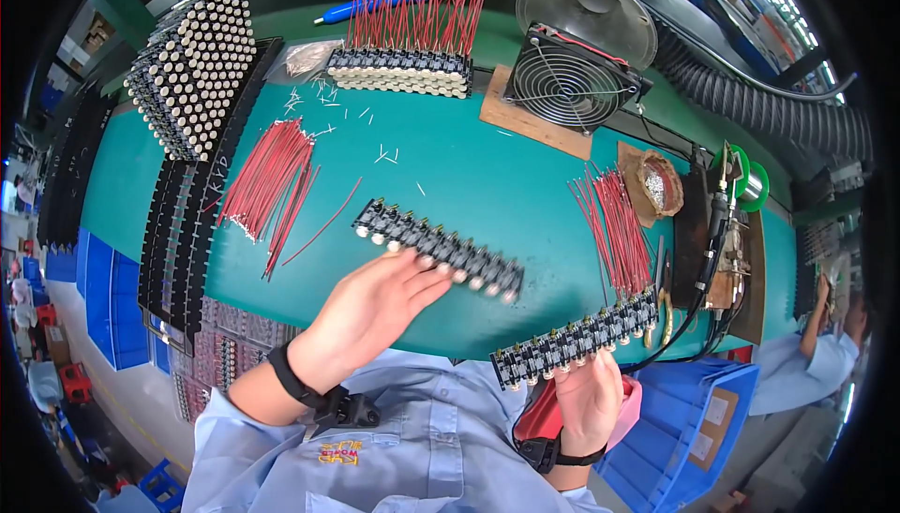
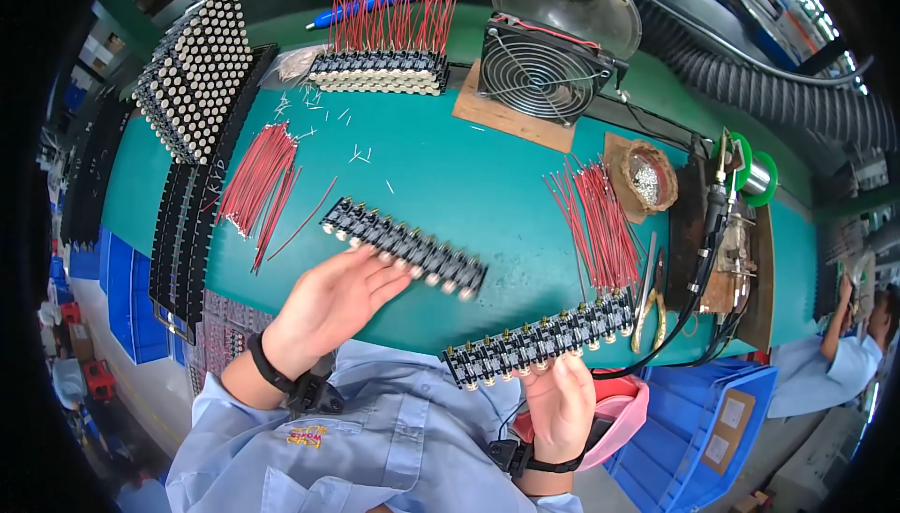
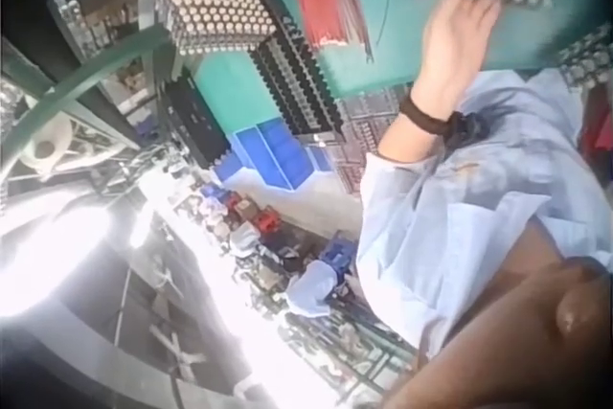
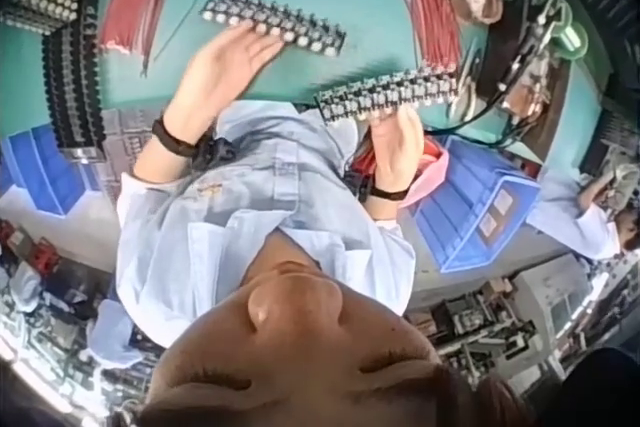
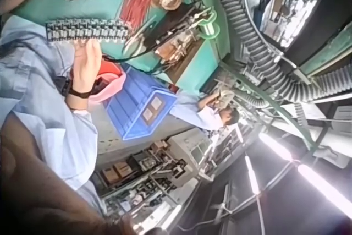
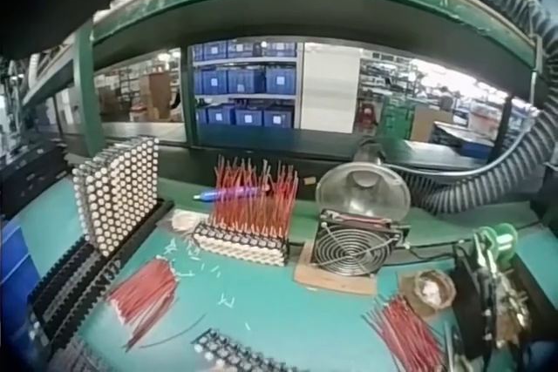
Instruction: The person inserts red wires into a circuit board, moves it to a stack, and then separates a large circuit board into smaller strips to continue the process.
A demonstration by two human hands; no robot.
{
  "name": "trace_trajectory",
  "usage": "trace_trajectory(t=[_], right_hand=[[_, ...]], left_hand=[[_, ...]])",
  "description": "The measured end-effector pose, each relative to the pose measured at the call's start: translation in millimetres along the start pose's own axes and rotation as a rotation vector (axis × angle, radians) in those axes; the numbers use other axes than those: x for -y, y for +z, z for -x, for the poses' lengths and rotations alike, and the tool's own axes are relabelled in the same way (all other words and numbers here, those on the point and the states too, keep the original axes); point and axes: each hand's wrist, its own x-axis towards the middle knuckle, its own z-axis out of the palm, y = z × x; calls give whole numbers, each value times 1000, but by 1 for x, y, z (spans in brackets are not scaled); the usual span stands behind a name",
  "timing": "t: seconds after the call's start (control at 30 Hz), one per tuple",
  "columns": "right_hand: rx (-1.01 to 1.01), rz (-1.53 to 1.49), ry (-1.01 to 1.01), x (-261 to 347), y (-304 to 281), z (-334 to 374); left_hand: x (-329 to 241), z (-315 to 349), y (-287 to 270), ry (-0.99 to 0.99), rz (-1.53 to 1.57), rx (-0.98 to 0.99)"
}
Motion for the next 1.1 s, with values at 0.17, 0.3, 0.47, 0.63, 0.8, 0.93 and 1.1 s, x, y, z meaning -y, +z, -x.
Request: trace_trajectory(t=[0.17, 0.3, 0.47, 0.63, 0.8, 0.93, 1.1], right_hand=[[42, -39, -27, -5, -7, 1], [13, 2, 55, -13, 0, 7], [178, 37, 125, -16, 6, -2], [298, 164, 261, -11, 21, -6], [397, 546, 409, -2, 20, -10], [459, 606, 380, -2, 15, -5], [411, 643, 325, 1, 13, -2]], left_hand=[[12, -37, 26, 51, -3, 40], [14, -40, 39, -70, -62, -16], [-15, -20, 35, -186, -401, 34], [-63, -4, 32, 173, -1682, 208], [-88, -17, 21, 505, -2549, 227], [-92, -39, 7, 359, -2664, 259], [-104, -37, 0, 304, -2727, 113]])
